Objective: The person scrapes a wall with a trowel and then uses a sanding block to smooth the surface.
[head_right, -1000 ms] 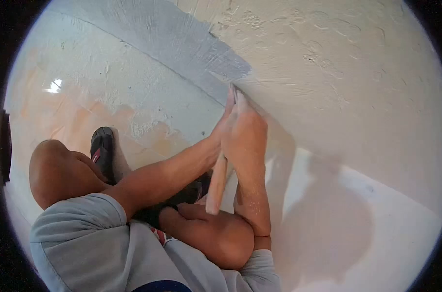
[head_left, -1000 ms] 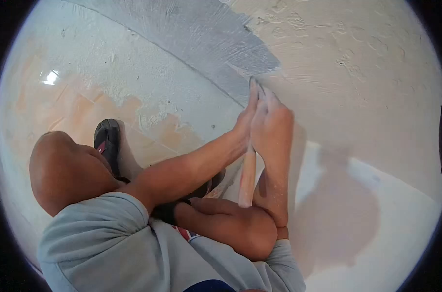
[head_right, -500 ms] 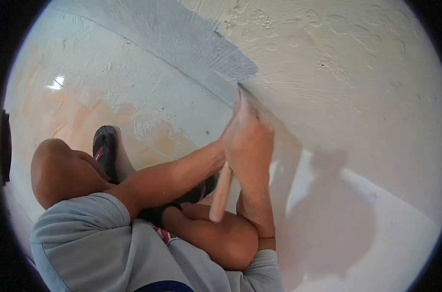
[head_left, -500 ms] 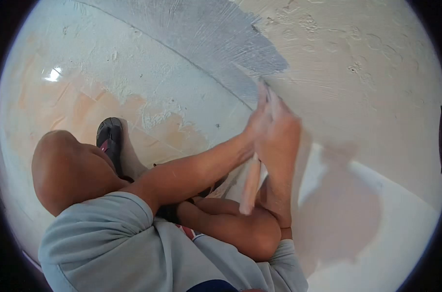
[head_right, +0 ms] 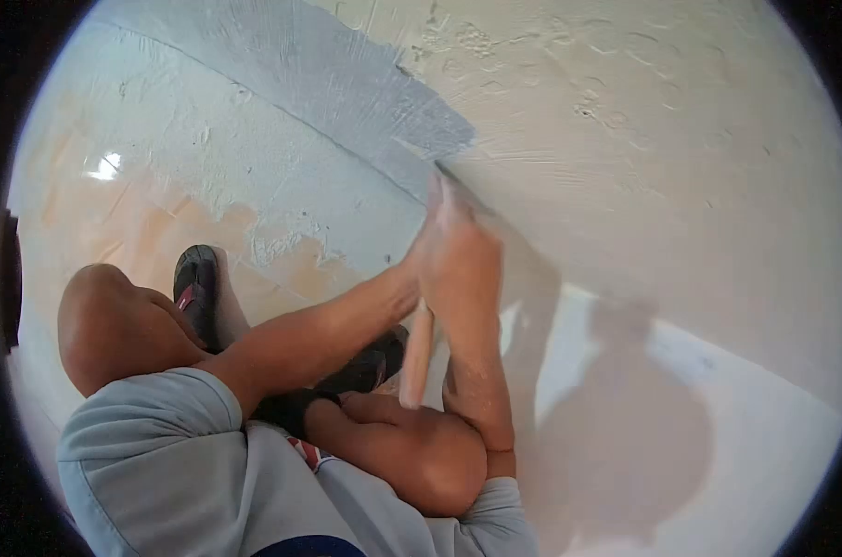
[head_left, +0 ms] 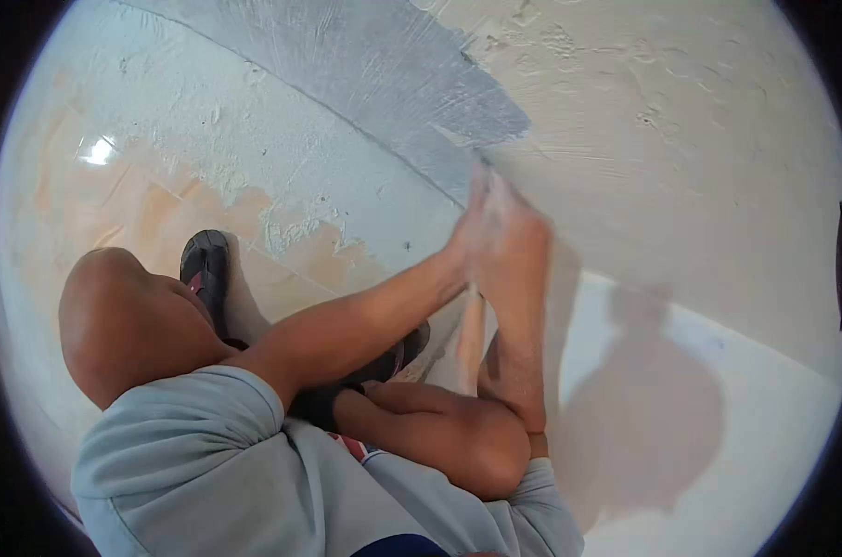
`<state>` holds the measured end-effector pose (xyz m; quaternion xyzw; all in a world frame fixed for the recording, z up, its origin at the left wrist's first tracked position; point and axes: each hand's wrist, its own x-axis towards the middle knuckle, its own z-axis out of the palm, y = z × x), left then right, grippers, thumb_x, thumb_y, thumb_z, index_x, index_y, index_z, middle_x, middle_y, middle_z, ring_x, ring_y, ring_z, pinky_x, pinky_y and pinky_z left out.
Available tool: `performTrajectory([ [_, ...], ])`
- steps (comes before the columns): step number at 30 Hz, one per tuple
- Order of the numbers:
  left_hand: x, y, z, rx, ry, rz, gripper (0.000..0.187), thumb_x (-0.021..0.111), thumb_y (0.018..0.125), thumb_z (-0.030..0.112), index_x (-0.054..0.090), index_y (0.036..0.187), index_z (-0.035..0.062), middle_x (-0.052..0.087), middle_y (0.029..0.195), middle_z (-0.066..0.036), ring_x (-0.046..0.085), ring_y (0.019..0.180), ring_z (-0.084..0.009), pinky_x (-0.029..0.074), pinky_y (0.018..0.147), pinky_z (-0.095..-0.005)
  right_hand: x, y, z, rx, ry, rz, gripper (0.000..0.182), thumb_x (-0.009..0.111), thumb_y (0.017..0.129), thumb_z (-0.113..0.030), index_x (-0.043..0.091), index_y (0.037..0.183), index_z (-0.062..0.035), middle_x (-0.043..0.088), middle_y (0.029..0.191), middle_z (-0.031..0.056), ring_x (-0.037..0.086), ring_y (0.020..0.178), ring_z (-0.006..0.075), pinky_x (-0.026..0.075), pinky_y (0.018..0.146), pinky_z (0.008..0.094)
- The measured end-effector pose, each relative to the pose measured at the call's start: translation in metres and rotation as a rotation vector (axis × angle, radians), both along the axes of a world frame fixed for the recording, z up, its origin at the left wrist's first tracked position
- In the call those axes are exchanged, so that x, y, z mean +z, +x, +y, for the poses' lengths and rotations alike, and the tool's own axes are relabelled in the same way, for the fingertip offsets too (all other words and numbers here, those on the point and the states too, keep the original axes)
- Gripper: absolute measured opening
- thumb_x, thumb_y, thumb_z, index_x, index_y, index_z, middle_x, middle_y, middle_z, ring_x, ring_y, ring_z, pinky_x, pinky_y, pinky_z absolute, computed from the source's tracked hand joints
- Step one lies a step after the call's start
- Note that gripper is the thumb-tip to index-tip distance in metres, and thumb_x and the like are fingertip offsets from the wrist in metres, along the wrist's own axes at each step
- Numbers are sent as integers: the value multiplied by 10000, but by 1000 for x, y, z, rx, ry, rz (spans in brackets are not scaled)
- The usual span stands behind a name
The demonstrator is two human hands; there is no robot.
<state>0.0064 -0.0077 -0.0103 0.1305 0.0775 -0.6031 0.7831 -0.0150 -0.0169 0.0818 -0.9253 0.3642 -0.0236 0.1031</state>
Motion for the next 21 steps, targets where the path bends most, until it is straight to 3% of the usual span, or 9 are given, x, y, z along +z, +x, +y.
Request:
performTrajectory([
  [2, -18, -8, -5, -123, -322, 293, 488, 348, 1065, 576, 592, 1118, 157, 499, 795, -4, 538, 743, -141, 495, 672, -306, 24, 6, 17, -68, 71, -139, 380, 498, 912, -74, 649, 1254, -7, 704, 1070, 245, 680, 996, 430, 532, 846, 442],
  [3, -11, -8, -4, -102, -166, 265, 492, 364, 1060, 579, 557, 1199, 149, 500, 810, -1, 530, 722, -145, 492, 665, -286, 22, 4, 20, -64, 62, -156, 380, 498, 913, -75, 649, 1255, -7, 704, 1069, 246, 680, 994, 431, 532, 847, 443],
  [5, 5, 3, 10, -70, -113, 186, 497, 364, 1055, 596, 541, 1210, 159, 508, 839, -4, 536, 750, -142, 489, 662, -282, 21, 2, 20, -40, 28, -194, 379, 499, 914, -76, 648, 1255, -5, 703, 1068, 247, 679, 989, 432, 531, 850, 445],
  [6, -1, 0, 6, 156, -59, -153, 509, 347, 1055, 607, 506, 1265, 171, 516, 902, -7, 541, 805, -134, 495, 686, -298, 21, 0, 18, -30, 12, -213, 379, 500, 915, -77, 648, 1256, -5, 702, 1067, 248, 679, 987, 433, 531, 851, 447],
  [10, -11, -5, -6, -42, -224, 190, 426, 406, 1081, 469, 451, 1365, 155, 514, 986, -19, 544, 897, -129, 503, 787, -305, 20, -3, 9, 19, -36, -241, 378, 502, 917, -81, 648, 1257, -3, 701, 1064, 250, 677, 978, 436, 530, 856, 452],
  [13, 1, -13, -2, 44, 5, 9, 425, 393, 1078, 494, 491, 1311, 153, 523, 963, -20, 554, 876, -135, 504, 775, -302, 20, 2, 15, 29, 2, -313, 357, 512, 926, -87, 655, 1241, 6, 696, 1074, 261, 675, 979, 437, 529, 863, 462],
  [16, -17, -1, 1, -41, -160, 67, 409, 384, 1084, 480, 515, 1308, 163, 521, 990, -20, 550, 891, -127, 504, 757, -299, -10, 0, 9, 60, -130, -111, 334, 518, 937, -94, 661, 1221, 8, 684, 1100, 274, 674, 1004, 428, 530, 864, 461],
  [19, -19, -10, -6, -51, -203, 125, 417, 372, 1090, 475, 519, 1313, 156, 520, 1007, -18, 549, 893, -125, 513, 749, -294, 3, -2, 6, 66, -32, -240, 339, 522, 936, -94, 648, 1234, 3, 690, 1046, 272, 673, 957, 442, 530, 845, 479],
  [21, 7, -13, -6, 85, 9, -125, 411, 381, 1083, 491, 541, 1223, 139, 523, 927, -17, 562, 829, -140, 516, 721, -298, 13, 2, 8, 38, -30, -239, 343, 527, 930, -94, 646, 1237, 2, 691, 1030, 271, 672, 942, 447, 530, 837, 485],
])
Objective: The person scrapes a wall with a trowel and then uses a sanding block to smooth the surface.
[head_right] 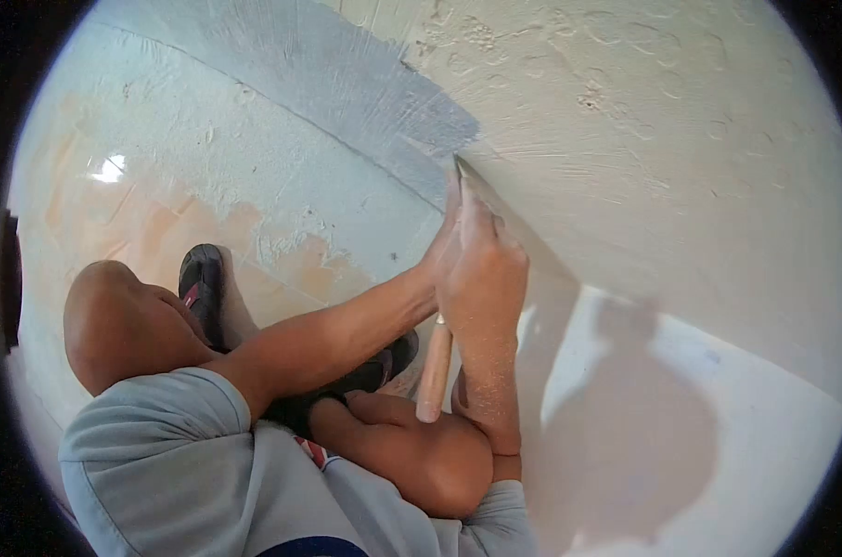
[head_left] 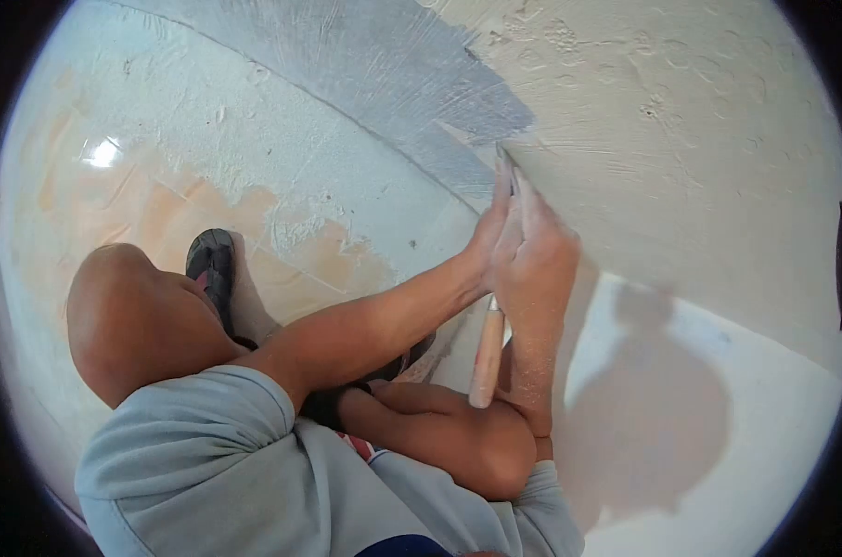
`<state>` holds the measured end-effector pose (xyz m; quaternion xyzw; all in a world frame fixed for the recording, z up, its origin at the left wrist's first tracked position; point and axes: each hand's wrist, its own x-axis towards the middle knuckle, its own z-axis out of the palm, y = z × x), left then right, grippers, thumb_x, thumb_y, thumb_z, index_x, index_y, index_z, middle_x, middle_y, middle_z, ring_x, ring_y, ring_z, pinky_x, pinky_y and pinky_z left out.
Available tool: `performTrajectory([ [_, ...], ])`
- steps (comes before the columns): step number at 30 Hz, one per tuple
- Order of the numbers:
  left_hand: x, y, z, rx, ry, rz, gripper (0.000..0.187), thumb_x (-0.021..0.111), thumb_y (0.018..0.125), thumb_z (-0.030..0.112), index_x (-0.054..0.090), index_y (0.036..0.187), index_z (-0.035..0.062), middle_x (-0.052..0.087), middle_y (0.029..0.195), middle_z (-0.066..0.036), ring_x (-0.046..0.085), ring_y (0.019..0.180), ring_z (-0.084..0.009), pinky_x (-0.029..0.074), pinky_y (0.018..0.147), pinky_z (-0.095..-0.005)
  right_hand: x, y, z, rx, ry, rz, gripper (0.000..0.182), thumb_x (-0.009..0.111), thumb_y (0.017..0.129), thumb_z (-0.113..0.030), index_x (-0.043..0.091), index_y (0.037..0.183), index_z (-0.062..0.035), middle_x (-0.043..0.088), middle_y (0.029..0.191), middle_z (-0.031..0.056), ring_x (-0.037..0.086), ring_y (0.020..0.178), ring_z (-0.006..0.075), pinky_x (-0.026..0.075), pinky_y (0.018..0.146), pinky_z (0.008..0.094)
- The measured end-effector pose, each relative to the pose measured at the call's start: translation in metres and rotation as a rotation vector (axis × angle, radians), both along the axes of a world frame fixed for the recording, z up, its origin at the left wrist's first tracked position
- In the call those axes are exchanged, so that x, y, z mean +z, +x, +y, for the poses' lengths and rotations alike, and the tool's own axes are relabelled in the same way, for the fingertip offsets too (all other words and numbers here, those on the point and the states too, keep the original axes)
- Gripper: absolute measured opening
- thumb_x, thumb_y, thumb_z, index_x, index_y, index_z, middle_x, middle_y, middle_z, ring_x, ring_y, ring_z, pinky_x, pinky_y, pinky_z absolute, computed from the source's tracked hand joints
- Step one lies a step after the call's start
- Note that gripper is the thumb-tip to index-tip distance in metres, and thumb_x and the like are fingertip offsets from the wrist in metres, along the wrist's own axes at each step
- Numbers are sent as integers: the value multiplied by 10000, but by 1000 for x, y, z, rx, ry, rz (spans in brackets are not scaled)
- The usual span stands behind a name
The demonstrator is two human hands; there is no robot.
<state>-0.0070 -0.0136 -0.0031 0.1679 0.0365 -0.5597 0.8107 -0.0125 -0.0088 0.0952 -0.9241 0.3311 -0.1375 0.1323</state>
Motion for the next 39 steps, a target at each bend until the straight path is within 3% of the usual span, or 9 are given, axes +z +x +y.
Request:
performTrajectory([
  [2, 13, 2, 8, 145, 203, -177, 373, 374, 1091, 465, 525, 1187, 137, 504, 857, -11, 554, 767, -147, 507, 706, -295, -8, -2, 1, 67, -32, 56, 376, 543, 902, -77, 630, 1260, 1, 694, 1000, 266, 675, 925, 450, 534, 818, 493],
  [6, -72, -18, -23, -22, -368, 470, 624, 271, 976, 764, 570, 1007, 217, 547, 827, -29, 564, 773, -172, 502, 701, -347, -24, 4, -7, -25, 51, 267, 409, 539, 887, -59, 615, 1285, -1, 693, 1043, 264, 674, 979, 434, 536, 842, 477],
  [8, -25, 5, 0, -52, -406, 362, 225, 387, 1101, 332, 493, 1160, 144, 502, 881, -17, 552, 791, -154, 501, 695, -298, -11, -2, -5, 41, -12, 114, 429, 537, 884, -54, 597, 1306, -2, 693, 1057, 258, 670, 999, 429, 536, 853, 469],
  [9, -7, 10, -1, -93, -20, 146, 589, 279, 999, 732, 567, 994, 218, 518, 795, -17, 532, 765, -164, 469, 700, -323, -10, -4, -3, 67, -34, 36, 440, 536, 883, -51, 589, 1317, -3, 694, 1064, 255, 668, 1009, 427, 536, 859, 465],
  [10, -11, 10, 4, -96, -12, 142, 589, 279, 999, 732, 567, 994, 218, 518, 795, -17, 532, 765, -164, 469, 700, -323, -13, -5, 0, 64, -27, 32, 440, 536, 883, -51, 589, 1317, -3, 694, 1064, 255, 668, 1009, 427, 536, 859, 465],
  [14, -47, 0, -1, -100, -126, 149, 568, 311, 1018, 694, 565, 1018, 186, 509, 803, 1, 522, 754, -156, 467, 687, -324, -24, -15, -1, 78, -46, 39, 435, 541, 884, -59, 595, 1312, -3, 688, 1095, 255, 665, 1028, 422, 535, 868, 465],
  [16, -46, -2, -12, -36, -124, 211, 227, 397, 1092, 365, 466, 1151, 157, 500, 880, -10, 525, 769, -133, 495, 726, -296, -26, -12, -4, 98, -53, 51, 432, 543, 885, -63, 598, 1309, -4, 685, 1111, 254, 664, 1037, 420, 535, 873, 465],
  [27, -48, 17, 13, -119, 284, 119, 542, 436, 1020, 624, 601, 1021, 108, 604, 865, -11, 602, 810, -133, 520, 693, -321, -67, -24, -17, -111, 252, -206, 326, 525, 943, -112, 646, 1233, -25, 690, 952, 271, 689, 904, 437, 549, 764, 453],
  [39, -60, 21, 11, 151, 462, -169, 300, 687, 983, 314, 641, 989, 17, 635, 887, -14, 560, 769, -85, 480, 647, -268, -96, -33, -19, -234, 406, -583, 254, 644, 901, -86, 691, 1123, 31, 728, 918, 206, 731, 828, 294, 550, 753, 371],
])
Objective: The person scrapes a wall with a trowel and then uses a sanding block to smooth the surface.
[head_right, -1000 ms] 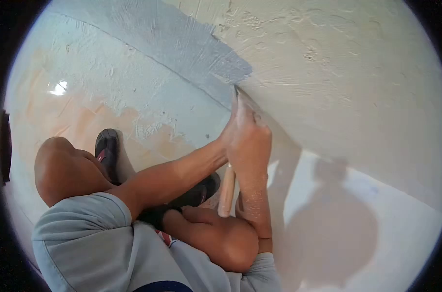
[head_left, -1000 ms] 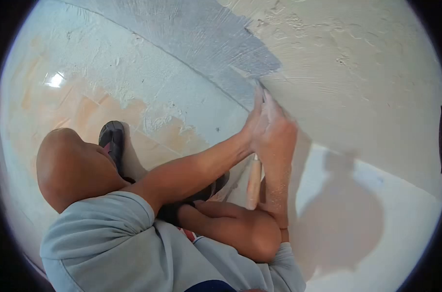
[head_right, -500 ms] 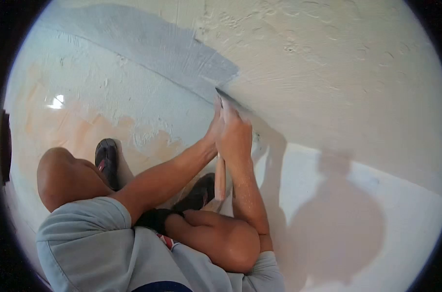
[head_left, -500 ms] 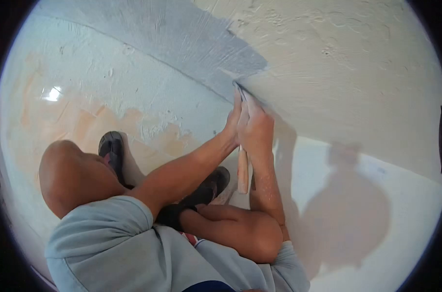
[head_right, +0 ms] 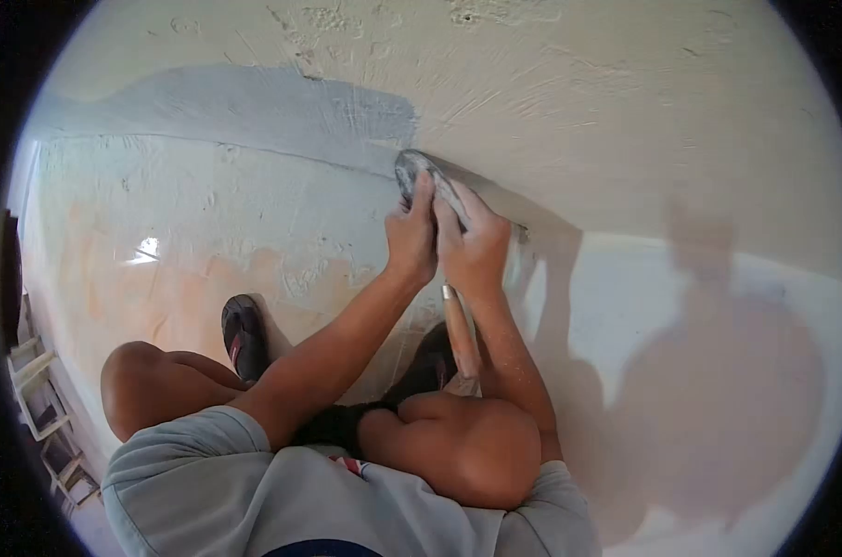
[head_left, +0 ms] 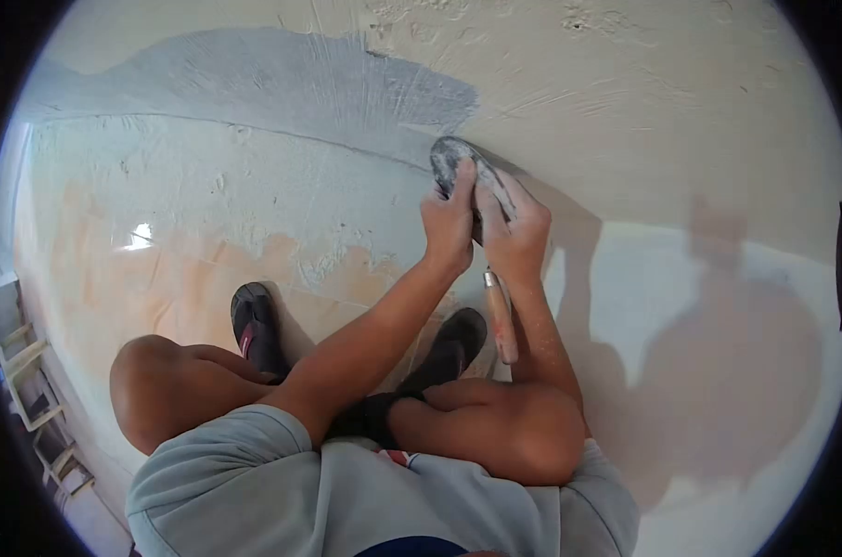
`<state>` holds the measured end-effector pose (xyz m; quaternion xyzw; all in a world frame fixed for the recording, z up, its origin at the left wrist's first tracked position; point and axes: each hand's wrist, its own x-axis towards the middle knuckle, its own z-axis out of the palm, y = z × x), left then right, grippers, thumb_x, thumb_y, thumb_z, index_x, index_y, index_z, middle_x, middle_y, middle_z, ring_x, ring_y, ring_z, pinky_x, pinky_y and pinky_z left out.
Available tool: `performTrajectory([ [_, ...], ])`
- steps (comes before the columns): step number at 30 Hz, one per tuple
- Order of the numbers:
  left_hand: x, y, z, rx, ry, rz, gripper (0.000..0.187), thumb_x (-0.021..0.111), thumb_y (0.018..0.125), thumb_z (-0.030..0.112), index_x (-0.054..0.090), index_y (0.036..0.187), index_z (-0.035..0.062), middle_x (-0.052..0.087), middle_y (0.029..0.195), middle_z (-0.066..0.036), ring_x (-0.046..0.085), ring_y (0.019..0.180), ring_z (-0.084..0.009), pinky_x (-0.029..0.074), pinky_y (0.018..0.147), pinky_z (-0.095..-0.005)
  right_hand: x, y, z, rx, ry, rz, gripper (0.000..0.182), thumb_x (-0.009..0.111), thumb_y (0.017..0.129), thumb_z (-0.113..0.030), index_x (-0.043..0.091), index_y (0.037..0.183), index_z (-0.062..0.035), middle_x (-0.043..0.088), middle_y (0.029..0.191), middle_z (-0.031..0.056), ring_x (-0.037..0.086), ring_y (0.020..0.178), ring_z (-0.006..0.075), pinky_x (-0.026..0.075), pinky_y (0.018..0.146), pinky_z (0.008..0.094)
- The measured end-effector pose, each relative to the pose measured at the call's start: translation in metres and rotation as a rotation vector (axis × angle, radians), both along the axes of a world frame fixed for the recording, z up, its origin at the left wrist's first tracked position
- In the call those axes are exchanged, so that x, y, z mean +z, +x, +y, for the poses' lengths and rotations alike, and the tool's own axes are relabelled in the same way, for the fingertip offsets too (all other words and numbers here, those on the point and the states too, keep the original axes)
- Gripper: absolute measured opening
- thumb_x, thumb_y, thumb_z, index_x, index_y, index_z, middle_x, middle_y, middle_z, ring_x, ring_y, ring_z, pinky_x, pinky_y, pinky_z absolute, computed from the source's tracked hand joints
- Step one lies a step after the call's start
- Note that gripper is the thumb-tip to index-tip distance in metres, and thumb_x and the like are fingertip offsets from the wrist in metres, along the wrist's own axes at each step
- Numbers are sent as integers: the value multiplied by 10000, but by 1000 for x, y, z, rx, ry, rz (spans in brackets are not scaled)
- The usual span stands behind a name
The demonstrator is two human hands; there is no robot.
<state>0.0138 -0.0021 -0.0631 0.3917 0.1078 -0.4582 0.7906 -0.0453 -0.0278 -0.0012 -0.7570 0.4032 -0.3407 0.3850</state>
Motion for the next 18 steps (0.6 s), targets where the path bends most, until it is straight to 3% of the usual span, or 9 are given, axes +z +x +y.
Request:
performTrajectory([
  [1, -4, 11, 5, -55, 79, -22, 360, 663, 993, 375, 643, 966, 16, 627, 847, -11, 551, 733, -85, 471, 620, -269, -2, 9, 3, -12, -63, 123, 281, 648, 904, -99, 686, 1147, 37, 741, 960, 205, 741, 877, 259, 549, 791, 352],
  [4, -18, 42, 13, -70, 31, -33, 431, 584, 1025, 444, 645, 938, 26, 613, 794, -19, 543, 675, -91, 464, 579, -285, -13, 43, 7, 95, -97, 30, 260, 621, 908, -98, 692, 1135, 8, 708, 984, 242, 706, 938, 395, 548, 796, 389],
  [7, -19, 49, 17, -79, 26, -102, 417, 586, 1026, 434, 643, 939, 31, 611, 792, -17, 552, 683, -95, 467, 585, -280, -22, 46, 9, 99, -84, -15, 256, 620, 908, -98, 694, 1131, 7, 708, 980, 242, 709, 929, 394, 549, 792, 384],
  [10, -12, 36, 11, -47, 59, -37, 364, 637, 1009, 376, 644, 978, 12, 629, 847, -16, 558, 737, -90, 474, 630, -276, -27, 30, 7, 74, -139, -69, 269, 652, 913, -104, 691, 1137, 40, 740, 989, 205, 747, 906, 286, 553, 795, 353],
  [11, -21, 27, 8, -5, 27, -48, 323, 670, 992, 332, 647, 991, 9, 635, 864, -13, 557, 751, -83, 472, 630, -270, -27, 20, 7, 37, -111, -20, 240, 628, 904, -61, 698, 1110, 39, 735, 983, 213, 741, 893, 316, 557, 774, 368],
  [13, -18, 16, 5, -40, 47, -66, 301, 693, 977, 309, 646, 986, 13, 638, 860, -11, 555, 743, -78, 468, 617, -266, -18, 9, 8, -2, -81, -6, 245, 636, 903, -59, 696, 1115, 46, 737, 976, 214, 746, 879, 298, 557, 769, 353],
  [18, -9, -2, 1, -34, 28, -71, 280, 739, 943, 268, 643, 961, 5, 647, 857, -16, 567, 737, -79, 488, 636, -262, -15, -9, 6, -64, -54, 36, 267, 646, 919, -66, 691, 1156, 49, 748, 998, 181, 725, 893, 209, 551, 808, 323],
])
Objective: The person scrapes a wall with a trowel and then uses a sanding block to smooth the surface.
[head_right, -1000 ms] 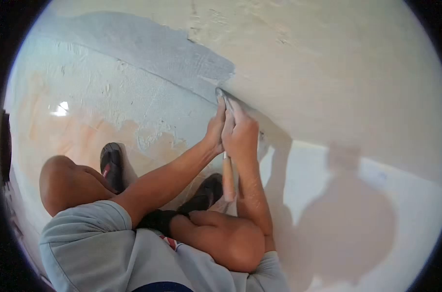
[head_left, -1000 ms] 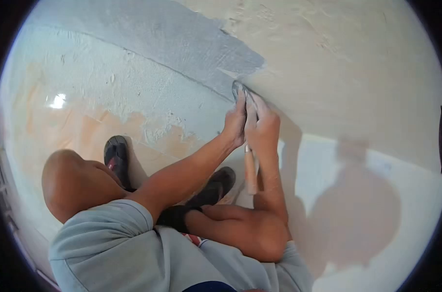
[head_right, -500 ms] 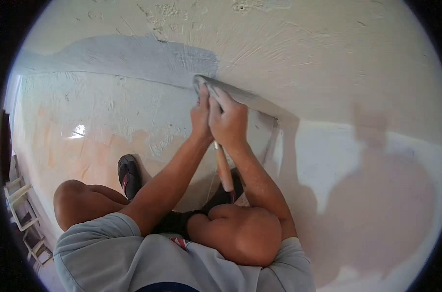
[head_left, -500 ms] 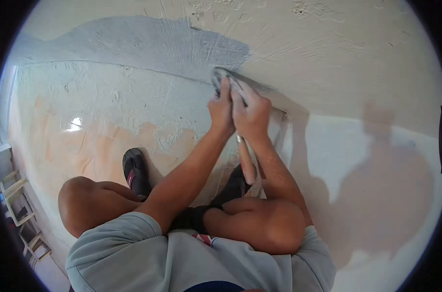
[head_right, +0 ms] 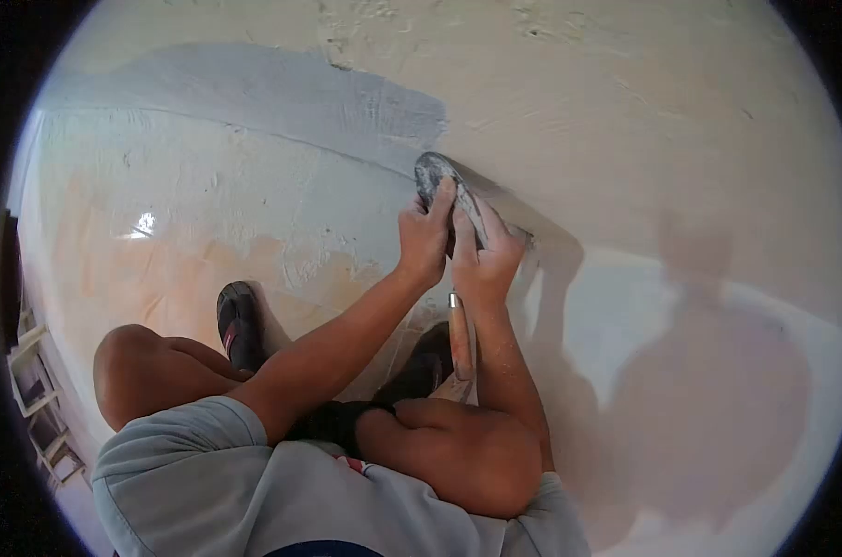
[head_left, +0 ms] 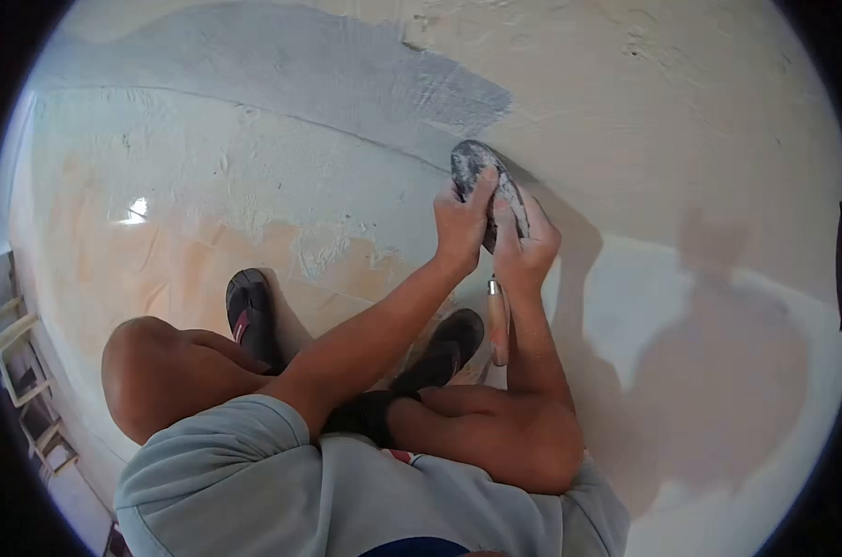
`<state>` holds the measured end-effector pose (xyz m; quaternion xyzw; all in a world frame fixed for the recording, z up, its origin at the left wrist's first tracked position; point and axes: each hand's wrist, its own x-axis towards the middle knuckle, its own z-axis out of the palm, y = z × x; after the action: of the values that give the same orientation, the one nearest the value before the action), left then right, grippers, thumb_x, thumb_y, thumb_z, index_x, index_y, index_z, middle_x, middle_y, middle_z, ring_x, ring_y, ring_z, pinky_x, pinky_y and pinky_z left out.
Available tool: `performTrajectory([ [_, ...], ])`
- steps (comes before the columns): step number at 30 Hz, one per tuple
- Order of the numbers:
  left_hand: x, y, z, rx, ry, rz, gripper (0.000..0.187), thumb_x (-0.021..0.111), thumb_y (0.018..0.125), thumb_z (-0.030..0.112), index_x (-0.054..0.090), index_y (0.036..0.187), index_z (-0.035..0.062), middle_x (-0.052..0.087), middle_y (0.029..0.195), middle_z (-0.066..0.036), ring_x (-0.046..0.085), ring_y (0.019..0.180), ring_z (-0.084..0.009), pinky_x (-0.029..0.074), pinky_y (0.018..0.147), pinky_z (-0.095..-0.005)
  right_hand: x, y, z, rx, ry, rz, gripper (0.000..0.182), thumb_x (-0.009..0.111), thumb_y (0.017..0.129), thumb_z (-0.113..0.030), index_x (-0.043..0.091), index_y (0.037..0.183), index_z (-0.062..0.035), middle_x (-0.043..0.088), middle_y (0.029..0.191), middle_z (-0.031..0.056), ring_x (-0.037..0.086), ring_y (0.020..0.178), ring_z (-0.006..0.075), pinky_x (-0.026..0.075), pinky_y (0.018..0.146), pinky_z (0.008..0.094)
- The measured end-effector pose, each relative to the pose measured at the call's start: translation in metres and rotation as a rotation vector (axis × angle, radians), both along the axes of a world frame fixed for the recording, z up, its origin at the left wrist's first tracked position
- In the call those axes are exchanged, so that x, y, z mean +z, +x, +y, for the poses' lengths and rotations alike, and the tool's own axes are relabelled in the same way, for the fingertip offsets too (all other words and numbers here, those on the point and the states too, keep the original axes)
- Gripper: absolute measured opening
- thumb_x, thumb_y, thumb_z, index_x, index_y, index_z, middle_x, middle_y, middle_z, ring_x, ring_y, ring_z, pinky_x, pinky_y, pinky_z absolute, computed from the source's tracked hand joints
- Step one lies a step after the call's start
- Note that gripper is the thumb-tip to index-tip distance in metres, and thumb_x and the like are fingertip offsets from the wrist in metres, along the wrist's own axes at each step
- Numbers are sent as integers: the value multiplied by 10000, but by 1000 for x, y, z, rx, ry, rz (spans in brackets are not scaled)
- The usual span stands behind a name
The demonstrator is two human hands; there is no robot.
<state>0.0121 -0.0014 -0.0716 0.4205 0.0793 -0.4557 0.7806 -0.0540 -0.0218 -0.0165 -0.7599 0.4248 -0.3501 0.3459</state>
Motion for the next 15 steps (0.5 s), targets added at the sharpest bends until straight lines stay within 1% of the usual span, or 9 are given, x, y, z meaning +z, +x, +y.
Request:
performTrajectory([
  [2, 0, 4, 2, -8, 18, -32, 302, 745, 936, 277, 654, 956, -10, 649, 838, -18, 567, 728, -77, 485, 620, -268, -8, 1, 1, -13, -45, -7, 249, 651, 915, -64, 697, 1132, 50, 746, 970, 181, 725, 871, 207, 553, 792, 331],
  [4, 0, 19, 7, -30, 205, -133, 322, 743, 935, 287, 660, 931, -24, 649, 799, -19, 554, 687, -80, 472, 580, -279, -15, 20, 5, -3, -12, -60, 218, 639, 916, -64, 706, 1099, 32, 731, 916, 191, 725, 812, 233, 552, 746, 353],
  [5, -1, 28, 9, 15, 167, -46, 371, 716, 951, 334, 661, 909, -30, 646, 773, -21, 538, 651, -88, 456, 545, -292, -11, 30, 6, 37, -50, -3, 192, 626, 917, -67, 710, 1071, 12, 713, 894, 210, 720, 772, 311, 543, 704, 370],
  [7, -6, 59, 19, -104, 259, -143, 397, 671, 979, 377, 657, 895, -11, 626, 753, -6, 525, 632, -89, 445, 530, -293, -13, 60, 5, 131, -128, -34, 188, 615, 920, -74, 707, 1065, 1, 703, 917, 225, 701, 813, 386, 540, 700, 381],
  [8, -16, 65, 20, -12, 160, -129, 398, 629, 1007, 394, 651, 892, 13, 610, 760, 0, 525, 650, -82, 446, 547, -282, -16, 69, 4, 166, -101, 6, 189, 617, 920, -73, 707, 1068, 2, 704, 927, 224, 690, 859, 409, 545, 715, 388],
  [10, -18, 68, 20, 21, 64, -32, 360, 620, 1018, 372, 648, 902, 33, 606, 784, -2, 530, 680, -77, 451, 573, -273, -21, 71, 8, 158, -55, -75, 198, 609, 922, -67, 707, 1079, 4, 710, 929, 220, 705, 877, 394, 550, 733, 385],
  [11, -16, 64, 18, 57, -17, 23, 336, 623, 1019, 354, 650, 919, 35, 622, 819, -13, 541, 709, -77, 456, 594, -266, -26, 68, 6, 148, -50, -118, 238, 662, 907, -96, 708, 1106, 25, 734, 890, 210, 753, 842, 274, 552, 743, 347],
  [13, -17, 51, 14, 43, 21, -40, 323, 651, 1004, 345, 655, 935, 29, 632, 826, -12, 545, 709, -79, 461, 596, -266, -29, 49, 6, 111, -17, -83, 224, 617, 915, -64, 705, 1100, 24, 729, 953, 216, 738, 894, 343, 557, 757, 360],
  [15, -17, 34, 13, -18, 72, -88, 309, 698, 972, 317, 656, 962, 11, 640, 842, -8, 553, 731, -77, 472, 618, -262, -26, 31, 7, 38, -5, -58, 236, 639, 910, -72, 708, 1111, 32, 738, 966, 212, 748, 884, 296, 560, 770, 352],
])
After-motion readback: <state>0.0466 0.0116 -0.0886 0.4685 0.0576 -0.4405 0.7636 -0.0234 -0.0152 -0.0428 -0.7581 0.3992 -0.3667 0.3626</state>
